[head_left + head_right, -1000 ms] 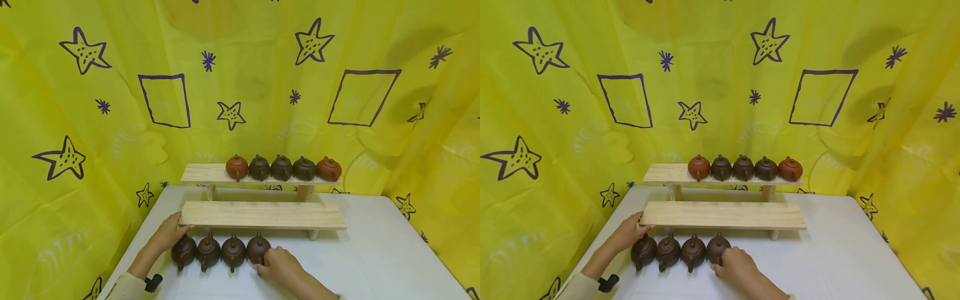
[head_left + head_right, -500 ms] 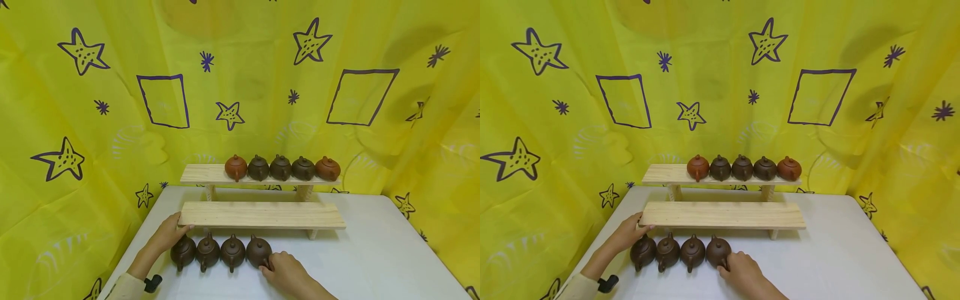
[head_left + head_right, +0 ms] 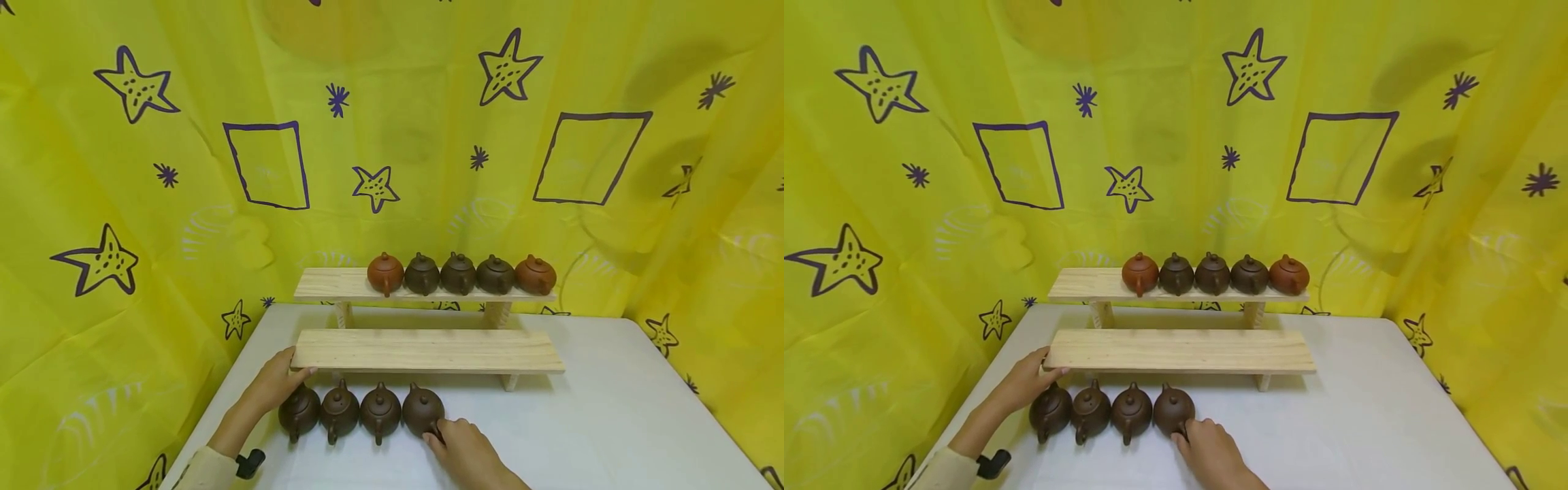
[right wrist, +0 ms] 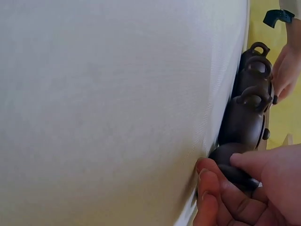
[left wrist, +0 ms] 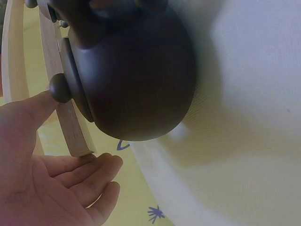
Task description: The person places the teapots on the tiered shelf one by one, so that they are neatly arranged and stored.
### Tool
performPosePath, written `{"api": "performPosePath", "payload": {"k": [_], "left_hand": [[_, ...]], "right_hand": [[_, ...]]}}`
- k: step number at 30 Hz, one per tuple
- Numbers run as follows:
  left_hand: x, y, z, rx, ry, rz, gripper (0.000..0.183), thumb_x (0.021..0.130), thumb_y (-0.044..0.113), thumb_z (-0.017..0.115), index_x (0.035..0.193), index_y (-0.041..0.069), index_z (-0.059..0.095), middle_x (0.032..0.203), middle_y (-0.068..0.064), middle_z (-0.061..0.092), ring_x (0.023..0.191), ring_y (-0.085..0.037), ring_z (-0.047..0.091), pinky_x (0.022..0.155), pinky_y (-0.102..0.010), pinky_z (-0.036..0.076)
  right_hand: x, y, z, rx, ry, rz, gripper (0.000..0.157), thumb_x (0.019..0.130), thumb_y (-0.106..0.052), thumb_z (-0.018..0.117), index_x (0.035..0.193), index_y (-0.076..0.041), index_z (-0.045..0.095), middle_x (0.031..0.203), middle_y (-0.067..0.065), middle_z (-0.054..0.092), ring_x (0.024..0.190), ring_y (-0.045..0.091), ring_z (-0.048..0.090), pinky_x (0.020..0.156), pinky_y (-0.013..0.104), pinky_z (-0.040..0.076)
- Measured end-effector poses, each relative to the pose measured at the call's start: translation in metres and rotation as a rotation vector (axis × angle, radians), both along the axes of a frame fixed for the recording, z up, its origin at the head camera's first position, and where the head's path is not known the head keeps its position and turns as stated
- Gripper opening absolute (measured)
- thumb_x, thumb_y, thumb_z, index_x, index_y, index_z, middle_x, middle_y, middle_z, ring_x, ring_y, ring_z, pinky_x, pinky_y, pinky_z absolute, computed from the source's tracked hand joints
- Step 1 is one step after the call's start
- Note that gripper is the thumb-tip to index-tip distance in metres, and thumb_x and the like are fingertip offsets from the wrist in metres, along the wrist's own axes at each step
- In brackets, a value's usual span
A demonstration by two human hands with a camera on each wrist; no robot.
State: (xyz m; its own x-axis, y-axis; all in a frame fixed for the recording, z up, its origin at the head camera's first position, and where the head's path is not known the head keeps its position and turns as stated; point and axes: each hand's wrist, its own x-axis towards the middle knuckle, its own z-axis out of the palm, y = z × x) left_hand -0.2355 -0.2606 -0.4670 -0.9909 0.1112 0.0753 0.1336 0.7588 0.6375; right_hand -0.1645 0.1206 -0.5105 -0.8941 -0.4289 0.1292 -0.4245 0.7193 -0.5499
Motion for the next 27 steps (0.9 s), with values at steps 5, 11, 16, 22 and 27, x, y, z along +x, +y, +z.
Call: {"api": "performPosePath", "payload": {"k": [5, 11, 16, 22, 27], "left_hand": [[-0.001, 0.001, 0.0, 0.005, -0.008, 0.0, 0.072, 0.103, 0.028, 0.071, 0.148, -0.02, 0.041, 0.145, -0.04, 0.053, 0.138, -0.053, 0.052, 0.112, -0.064, 0.044], [0.0, 0.002, 0.002, 0.001, -0.013, -0.004, 0.074, 0.103, 0.03, 0.071, 0.149, -0.02, 0.041, 0.145, -0.041, 0.053, 0.138, -0.054, 0.051, 0.112, -0.064, 0.044], [0.001, 0.002, 0.004, -0.004, -0.016, -0.005, 0.076, 0.104, 0.031, 0.07, 0.15, -0.021, 0.039, 0.147, -0.041, 0.051, 0.139, -0.055, 0.049, 0.113, -0.065, 0.043], [0.0, 0.002, 0.002, -0.005, -0.001, -0.008, 0.073, 0.103, 0.029, 0.071, 0.149, -0.02, 0.042, 0.145, -0.04, 0.053, 0.138, -0.054, 0.051, 0.112, -0.065, 0.044], [0.0, 0.002, 0.003, -0.013, -0.001, -0.002, 0.072, 0.103, 0.029, 0.071, 0.148, -0.02, 0.043, 0.144, -0.04, 0.054, 0.137, -0.054, 0.052, 0.112, -0.064, 0.044]], "right_hand": [[0.0, 0.006, 0.001, 0.005, 0.037, -0.011, 0.023, 0.101, -0.017, 0.071, 0.09, 0.003, 0.071, 0.073, 0.009, 0.072, 0.062, 0.014, 0.071, 0.056, 0.021, 0.056], [0.005, 0.017, 0.001, -0.016, 0.037, -0.023, 0.024, 0.102, -0.023, 0.07, 0.087, -0.004, 0.068, 0.067, -0.004, 0.064, 0.058, -0.001, 0.053, 0.053, 0.02, 0.046], [0.012, 0.029, 0.004, -0.039, -0.004, -0.008, 0.025, 0.102, -0.023, 0.07, 0.085, -0.006, 0.066, 0.066, -0.009, 0.058, 0.057, -0.002, 0.046, 0.052, 0.019, 0.043], [0.02, 0.046, 0.015, -0.051, 0.055, -0.012, 0.029, 0.103, -0.022, 0.07, 0.079, -0.014, 0.056, 0.064, -0.015, 0.043, 0.055, -0.003, 0.034, 0.05, 0.019, 0.035], [0.022, 0.063, 0.035, -0.076, 0.077, -0.01, 0.028, 0.106, -0.019, 0.065, 0.079, -0.015, 0.057, 0.063, -0.016, 0.051, 0.054, -0.005, 0.043, 0.05, 0.019, 0.041]]}}
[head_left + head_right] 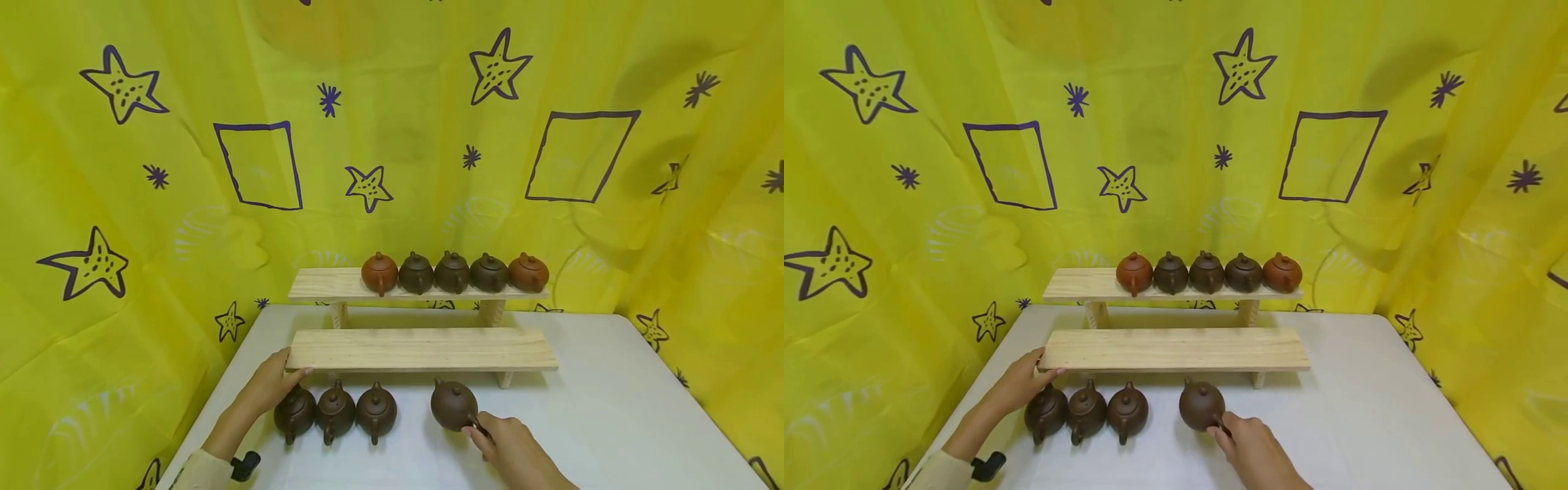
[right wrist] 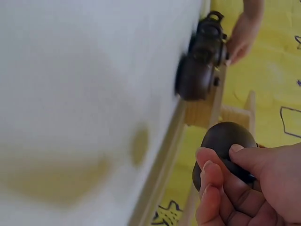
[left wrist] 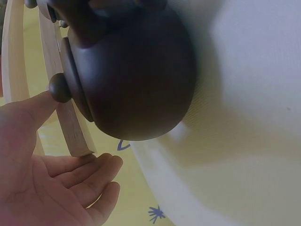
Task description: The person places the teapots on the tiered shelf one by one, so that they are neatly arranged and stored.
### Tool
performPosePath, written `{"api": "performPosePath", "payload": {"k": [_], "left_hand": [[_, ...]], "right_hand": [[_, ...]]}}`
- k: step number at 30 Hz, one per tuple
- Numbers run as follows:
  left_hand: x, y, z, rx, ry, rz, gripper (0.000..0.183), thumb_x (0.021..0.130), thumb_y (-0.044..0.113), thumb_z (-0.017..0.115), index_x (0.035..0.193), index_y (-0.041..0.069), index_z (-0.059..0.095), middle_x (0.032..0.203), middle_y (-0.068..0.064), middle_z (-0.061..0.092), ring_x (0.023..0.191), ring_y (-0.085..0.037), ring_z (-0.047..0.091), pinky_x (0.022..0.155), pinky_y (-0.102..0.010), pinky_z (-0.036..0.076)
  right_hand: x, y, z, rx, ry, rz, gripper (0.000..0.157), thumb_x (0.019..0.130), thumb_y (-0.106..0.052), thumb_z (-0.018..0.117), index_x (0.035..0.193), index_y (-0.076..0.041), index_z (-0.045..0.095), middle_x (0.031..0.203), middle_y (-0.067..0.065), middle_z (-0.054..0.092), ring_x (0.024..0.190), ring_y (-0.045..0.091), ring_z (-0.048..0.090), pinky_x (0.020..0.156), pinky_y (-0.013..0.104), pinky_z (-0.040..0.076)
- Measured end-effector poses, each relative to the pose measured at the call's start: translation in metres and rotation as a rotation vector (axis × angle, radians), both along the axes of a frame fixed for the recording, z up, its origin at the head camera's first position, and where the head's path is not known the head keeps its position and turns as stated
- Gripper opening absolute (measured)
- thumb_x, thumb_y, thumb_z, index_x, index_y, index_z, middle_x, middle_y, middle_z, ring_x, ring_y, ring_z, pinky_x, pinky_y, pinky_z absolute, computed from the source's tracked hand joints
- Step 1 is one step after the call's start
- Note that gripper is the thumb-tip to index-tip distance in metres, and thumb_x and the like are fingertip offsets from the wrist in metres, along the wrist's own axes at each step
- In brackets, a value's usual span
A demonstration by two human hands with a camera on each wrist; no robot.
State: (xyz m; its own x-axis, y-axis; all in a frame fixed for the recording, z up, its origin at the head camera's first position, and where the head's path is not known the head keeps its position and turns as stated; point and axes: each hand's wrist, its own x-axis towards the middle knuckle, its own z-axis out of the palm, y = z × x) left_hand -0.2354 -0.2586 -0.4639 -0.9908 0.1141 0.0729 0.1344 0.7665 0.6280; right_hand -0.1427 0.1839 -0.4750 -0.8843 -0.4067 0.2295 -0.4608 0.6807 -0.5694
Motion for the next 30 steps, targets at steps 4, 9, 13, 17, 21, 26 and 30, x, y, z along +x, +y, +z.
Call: {"api": "performPosePath", "payload": {"k": [4, 9, 13, 17, 21, 26, 30], "left_hand": [[0.001, 0.0, 0.002, 0.0, -0.003, 0.006, 0.072, 0.103, 0.028, 0.071, 0.148, -0.02, 0.042, 0.144, -0.04, 0.054, 0.137, -0.054, 0.052, 0.111, -0.065, 0.045], [0.0, -0.001, 0.002, -0.006, -0.002, -0.001, 0.072, 0.103, 0.027, 0.07, 0.148, -0.021, 0.041, 0.145, -0.041, 0.053, 0.137, -0.055, 0.051, 0.112, -0.065, 0.044], [0.0, -0.001, 0.0, -0.006, 0.001, -0.003, 0.072, 0.103, 0.026, 0.071, 0.148, -0.021, 0.041, 0.144, -0.041, 0.053, 0.137, -0.055, 0.051, 0.112, -0.065, 0.044], [0.0, 0.0, 0.0, -0.008, 0.0, -0.004, 0.072, 0.103, 0.026, 0.07, 0.148, -0.022, 0.041, 0.145, -0.041, 0.052, 0.138, -0.056, 0.05, 0.112, -0.065, 0.043], [0.0, -0.001, -0.001, -0.006, 0.0, -0.005, 0.072, 0.103, 0.027, 0.071, 0.147, -0.022, 0.041, 0.144, -0.041, 0.053, 0.137, -0.055, 0.051, 0.112, -0.065, 0.043], [-0.001, -0.001, -0.001, -0.006, -0.002, -0.008, 0.072, 0.103, 0.028, 0.071, 0.148, -0.021, 0.042, 0.144, -0.04, 0.053, 0.137, -0.055, 0.051, 0.112, -0.065, 0.044], [-0.001, -0.001, 0.0, -0.004, -0.002, -0.01, 0.072, 0.103, 0.027, 0.071, 0.148, -0.021, 0.042, 0.144, -0.04, 0.053, 0.137, -0.054, 0.052, 0.112, -0.064, 0.044]], "right_hand": [[-0.003, 0.012, 0.021, 0.013, -0.009, -0.087, 0.028, 0.107, -0.022, 0.064, 0.08, -0.015, 0.058, 0.062, -0.013, 0.057, 0.053, -0.004, 0.046, 0.051, 0.021, 0.042], [-0.015, 0.028, 0.042, 0.054, -0.021, -0.234, 0.03, 0.105, -0.023, 0.067, 0.078, -0.014, 0.058, 0.062, -0.009, 0.062, 0.052, 0.001, 0.051, 0.05, 0.022, 0.043], [-0.027, 0.045, 0.052, 0.074, -0.008, -0.302, 0.03, 0.106, -0.021, 0.066, 0.078, -0.012, 0.058, 0.063, -0.005, 0.063, 0.053, 0.008, 0.052, 0.049, 0.023, 0.042], [-0.04, 0.062, 0.055, 0.086, 0.018, -0.337, 0.033, 0.108, -0.022, 0.063, 0.077, -0.01, 0.057, 0.063, -0.004, 0.063, 0.053, 0.012, 0.05, 0.047, 0.025, 0.039], [-0.051, 0.075, 0.051, 0.1, 0.053, -0.353, 0.036, 0.108, -0.022, 0.062, 0.075, -0.009, 0.056, 0.062, -0.003, 0.064, 0.052, 0.013, 0.05, 0.046, 0.026, 0.039], [-0.061, 0.085, 0.046, 0.118, 0.059, -0.372, 0.038, 0.109, -0.021, 0.062, 0.073, -0.009, 0.056, 0.062, -0.002, 0.066, 0.053, 0.014, 0.052, 0.048, 0.027, 0.04], [-0.068, 0.088, 0.045, 0.119, 0.057, -0.384, 0.04, 0.108, -0.021, 0.061, 0.071, -0.009, 0.055, 0.061, -0.001, 0.066, 0.053, 0.014, 0.052, 0.048, 0.029, 0.039]]}}
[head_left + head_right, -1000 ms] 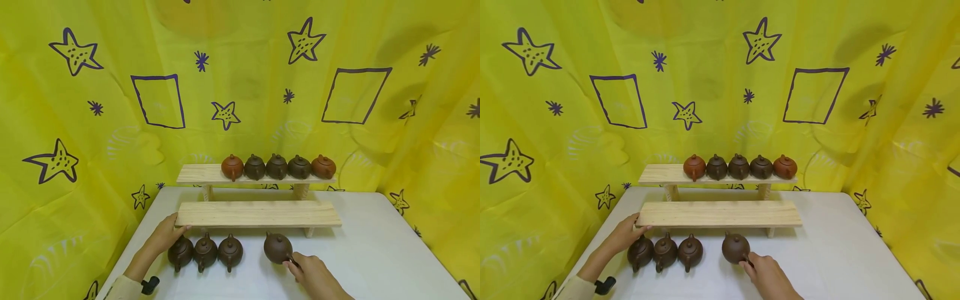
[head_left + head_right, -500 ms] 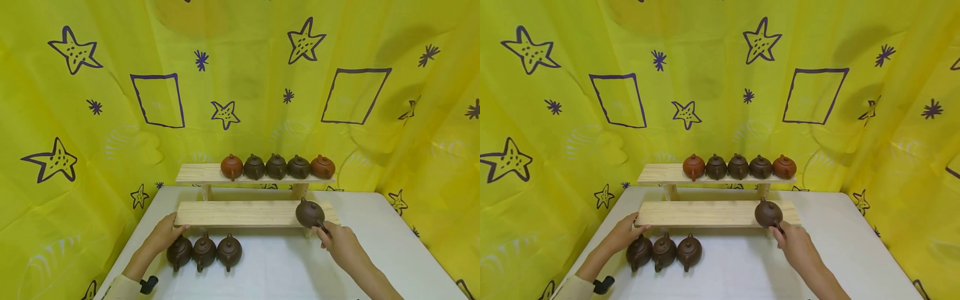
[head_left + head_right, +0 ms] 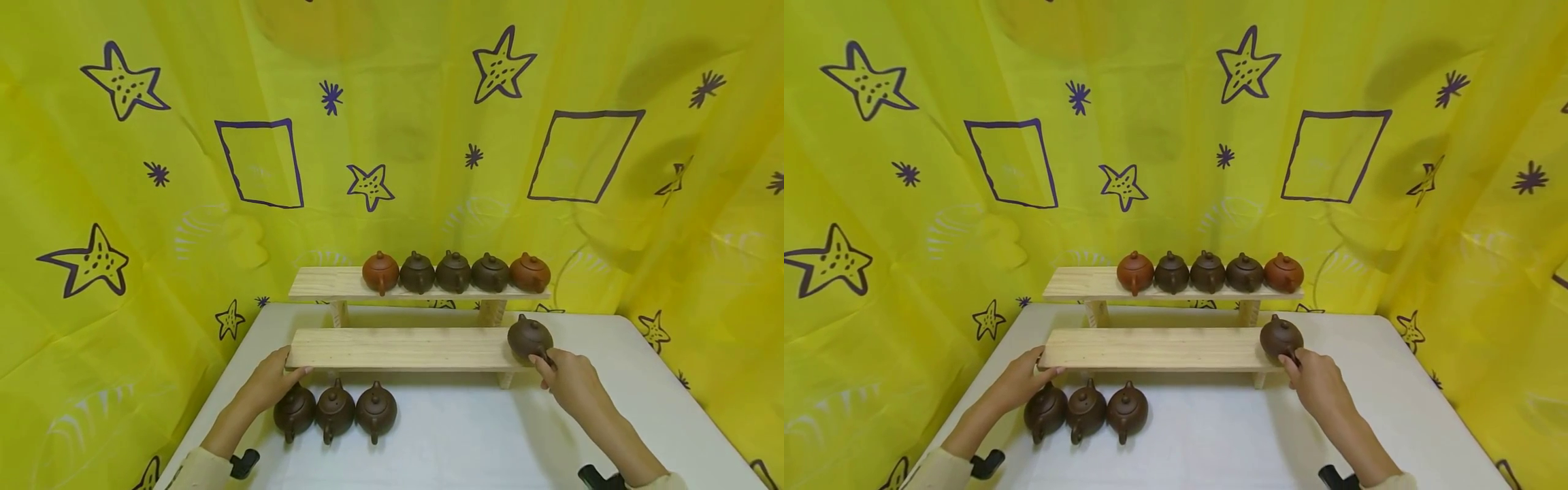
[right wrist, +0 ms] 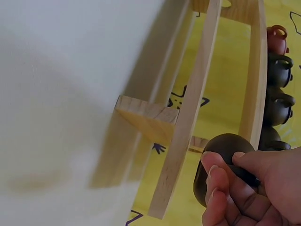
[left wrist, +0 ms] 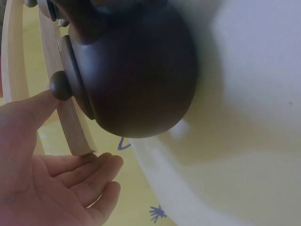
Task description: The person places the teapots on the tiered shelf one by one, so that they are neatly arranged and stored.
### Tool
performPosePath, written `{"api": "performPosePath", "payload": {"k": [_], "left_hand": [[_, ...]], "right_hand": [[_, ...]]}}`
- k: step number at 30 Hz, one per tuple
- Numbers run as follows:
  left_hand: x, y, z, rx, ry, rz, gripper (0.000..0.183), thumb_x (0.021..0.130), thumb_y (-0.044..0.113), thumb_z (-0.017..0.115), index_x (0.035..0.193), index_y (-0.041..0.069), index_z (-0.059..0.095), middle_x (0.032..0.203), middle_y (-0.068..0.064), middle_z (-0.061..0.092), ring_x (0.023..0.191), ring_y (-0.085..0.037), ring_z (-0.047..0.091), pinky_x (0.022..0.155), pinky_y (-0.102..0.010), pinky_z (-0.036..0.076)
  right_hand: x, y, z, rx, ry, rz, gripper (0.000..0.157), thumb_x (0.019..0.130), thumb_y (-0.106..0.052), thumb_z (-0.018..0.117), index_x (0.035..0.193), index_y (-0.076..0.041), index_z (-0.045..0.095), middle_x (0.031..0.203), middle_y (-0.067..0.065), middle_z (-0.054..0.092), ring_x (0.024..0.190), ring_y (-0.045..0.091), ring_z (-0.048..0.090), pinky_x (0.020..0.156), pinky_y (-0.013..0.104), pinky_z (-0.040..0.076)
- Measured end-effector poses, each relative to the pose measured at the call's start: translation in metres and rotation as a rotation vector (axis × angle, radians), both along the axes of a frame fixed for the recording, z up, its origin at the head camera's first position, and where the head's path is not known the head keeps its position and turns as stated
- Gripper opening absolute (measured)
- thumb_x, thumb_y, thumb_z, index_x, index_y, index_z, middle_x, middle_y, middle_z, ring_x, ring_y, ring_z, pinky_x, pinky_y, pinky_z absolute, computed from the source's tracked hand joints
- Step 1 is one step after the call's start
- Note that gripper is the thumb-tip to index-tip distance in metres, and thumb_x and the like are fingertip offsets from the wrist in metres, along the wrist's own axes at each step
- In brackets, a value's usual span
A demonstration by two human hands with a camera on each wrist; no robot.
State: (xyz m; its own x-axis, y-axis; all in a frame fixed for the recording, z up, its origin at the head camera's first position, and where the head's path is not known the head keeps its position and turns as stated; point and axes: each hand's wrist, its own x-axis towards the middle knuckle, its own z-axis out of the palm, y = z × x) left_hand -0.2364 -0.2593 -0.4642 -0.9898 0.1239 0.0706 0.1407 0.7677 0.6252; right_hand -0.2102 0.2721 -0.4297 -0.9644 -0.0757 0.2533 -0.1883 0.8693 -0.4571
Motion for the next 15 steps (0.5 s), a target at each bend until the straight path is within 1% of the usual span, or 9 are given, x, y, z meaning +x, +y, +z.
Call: {"api": "performPosePath", "payload": {"k": [7, 15], "left_hand": [[0.0002, 0.0004, 0.0012, 0.002, 0.001, -0.006, 0.071, 0.103, 0.026, 0.071, 0.147, -0.021, 0.042, 0.143, -0.04, 0.054, 0.137, -0.054, 0.052, 0.111, -0.064, 0.045], [0.0003, 0.0001, 0.0012, -0.001, 0.0, -0.01, 0.072, 0.103, 0.027, 0.07, 0.148, -0.021, 0.041, 0.144, -0.04, 0.053, 0.137, -0.054, 0.052, 0.111, -0.064, 0.045]], "right_hand": [[-0.0055, 0.0038, -0.0005, 0.014, -0.015, -0.015, 0.04, 0.109, -0.02, 0.061, 0.071, -0.008, 0.055, 0.062, 0.001, 0.067, 0.054, 0.016, 0.054, 0.052, 0.032, 0.042], [-0.0096, 0.0069, -0.0045, 0.016, -0.046, -0.017, 0.04, 0.109, -0.02, 0.059, 0.072, -0.007, 0.054, 0.063, 0.003, 0.069, 0.055, 0.017, 0.057, 0.052, 0.034, 0.044]]}}
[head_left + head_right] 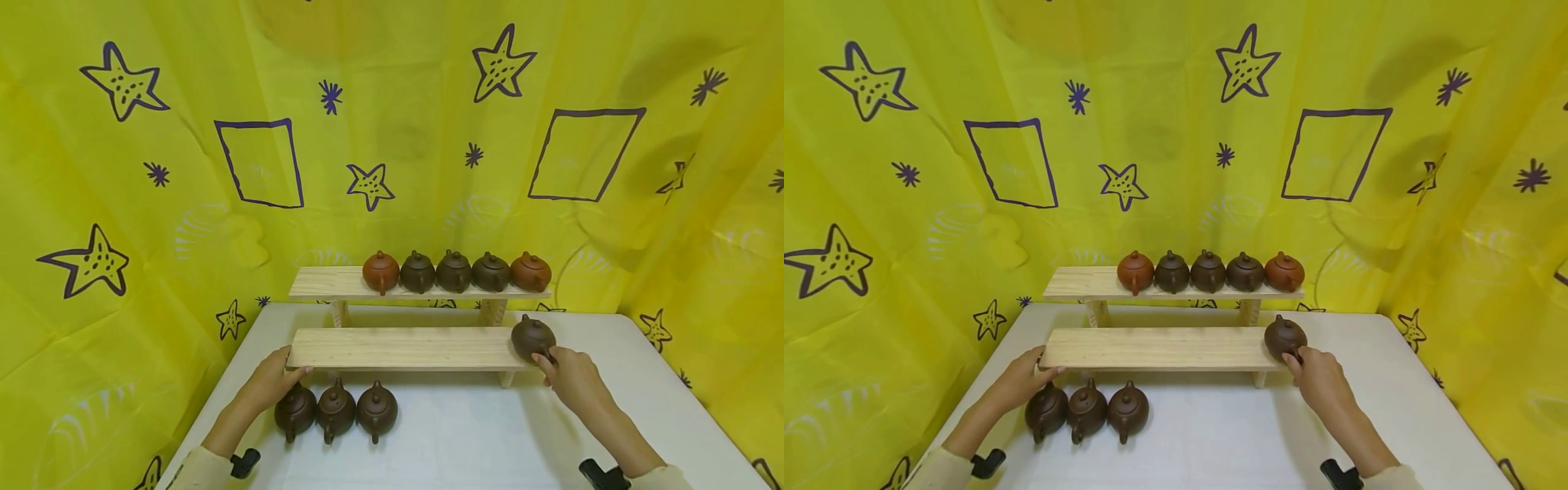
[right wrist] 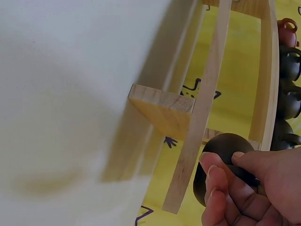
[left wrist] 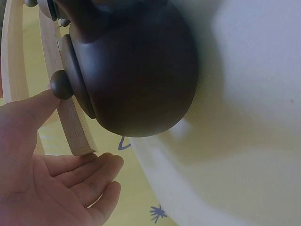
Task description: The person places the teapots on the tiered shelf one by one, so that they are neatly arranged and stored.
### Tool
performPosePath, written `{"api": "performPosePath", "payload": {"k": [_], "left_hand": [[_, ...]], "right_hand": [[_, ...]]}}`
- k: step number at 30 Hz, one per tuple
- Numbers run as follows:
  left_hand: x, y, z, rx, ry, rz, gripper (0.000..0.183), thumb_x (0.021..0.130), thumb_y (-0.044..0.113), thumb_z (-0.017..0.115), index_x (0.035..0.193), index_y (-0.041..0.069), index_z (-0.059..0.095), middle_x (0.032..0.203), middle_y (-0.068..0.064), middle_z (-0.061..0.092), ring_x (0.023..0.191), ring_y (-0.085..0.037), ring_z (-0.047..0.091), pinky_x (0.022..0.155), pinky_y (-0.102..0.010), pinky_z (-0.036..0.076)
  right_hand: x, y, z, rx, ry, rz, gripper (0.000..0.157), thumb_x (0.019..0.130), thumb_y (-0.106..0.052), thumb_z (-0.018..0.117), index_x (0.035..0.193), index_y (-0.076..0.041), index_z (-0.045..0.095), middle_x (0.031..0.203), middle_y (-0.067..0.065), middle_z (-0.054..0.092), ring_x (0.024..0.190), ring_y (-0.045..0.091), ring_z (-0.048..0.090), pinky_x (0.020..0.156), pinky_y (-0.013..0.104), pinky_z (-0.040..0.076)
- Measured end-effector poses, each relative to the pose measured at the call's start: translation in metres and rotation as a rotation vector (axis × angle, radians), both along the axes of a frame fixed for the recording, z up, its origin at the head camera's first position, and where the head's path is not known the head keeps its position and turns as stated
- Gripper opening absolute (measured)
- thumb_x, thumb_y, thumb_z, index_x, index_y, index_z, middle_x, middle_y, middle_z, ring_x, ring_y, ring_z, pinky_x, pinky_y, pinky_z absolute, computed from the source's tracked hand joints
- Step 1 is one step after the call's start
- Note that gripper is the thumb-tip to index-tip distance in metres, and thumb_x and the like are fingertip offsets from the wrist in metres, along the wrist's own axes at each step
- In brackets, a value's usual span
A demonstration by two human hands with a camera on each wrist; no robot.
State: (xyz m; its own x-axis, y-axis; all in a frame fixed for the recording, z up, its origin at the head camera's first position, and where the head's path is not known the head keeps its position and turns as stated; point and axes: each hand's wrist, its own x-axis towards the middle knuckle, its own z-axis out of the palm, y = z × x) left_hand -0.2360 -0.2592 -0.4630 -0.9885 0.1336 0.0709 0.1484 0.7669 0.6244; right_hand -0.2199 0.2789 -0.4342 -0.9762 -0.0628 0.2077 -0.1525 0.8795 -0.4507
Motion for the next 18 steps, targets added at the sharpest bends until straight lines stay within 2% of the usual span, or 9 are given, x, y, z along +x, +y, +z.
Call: {"api": "performPosePath", "payload": {"k": [9, 18], "left_hand": [[-0.0027, -0.0026, -0.0038, -0.018, 0.012, 0.0, 0.072, 0.102, 0.03, 0.072, 0.146, -0.02, 0.045, 0.14, -0.038, 0.058, 0.134, -0.053, 0.055, 0.11, -0.064, 0.046], [-0.003, -0.0029, -0.003, -0.019, 0.0, 0.005, 0.074, 0.102, 0.031, 0.072, 0.147, -0.021, 0.043, 0.143, -0.04, 0.055, 0.136, -0.055, 0.052, 0.111, -0.065, 0.044]], "right_hand": [[-0.0045, 0.0009, -0.0035, 0.007, -0.033, -0.015, 0.038, 0.108, -0.02, 0.06, 0.073, -0.006, 0.056, 0.063, 0.003, 0.067, 0.057, 0.019, 0.056, 0.054, 0.035, 0.044], [-0.0055, 0.0018, -0.0041, 0.027, -0.045, -0.027, 0.039, 0.108, -0.022, 0.061, 0.074, -0.004, 0.057, 0.065, 0.004, 0.068, 0.059, 0.022, 0.062, 0.056, 0.04, 0.049]]}}
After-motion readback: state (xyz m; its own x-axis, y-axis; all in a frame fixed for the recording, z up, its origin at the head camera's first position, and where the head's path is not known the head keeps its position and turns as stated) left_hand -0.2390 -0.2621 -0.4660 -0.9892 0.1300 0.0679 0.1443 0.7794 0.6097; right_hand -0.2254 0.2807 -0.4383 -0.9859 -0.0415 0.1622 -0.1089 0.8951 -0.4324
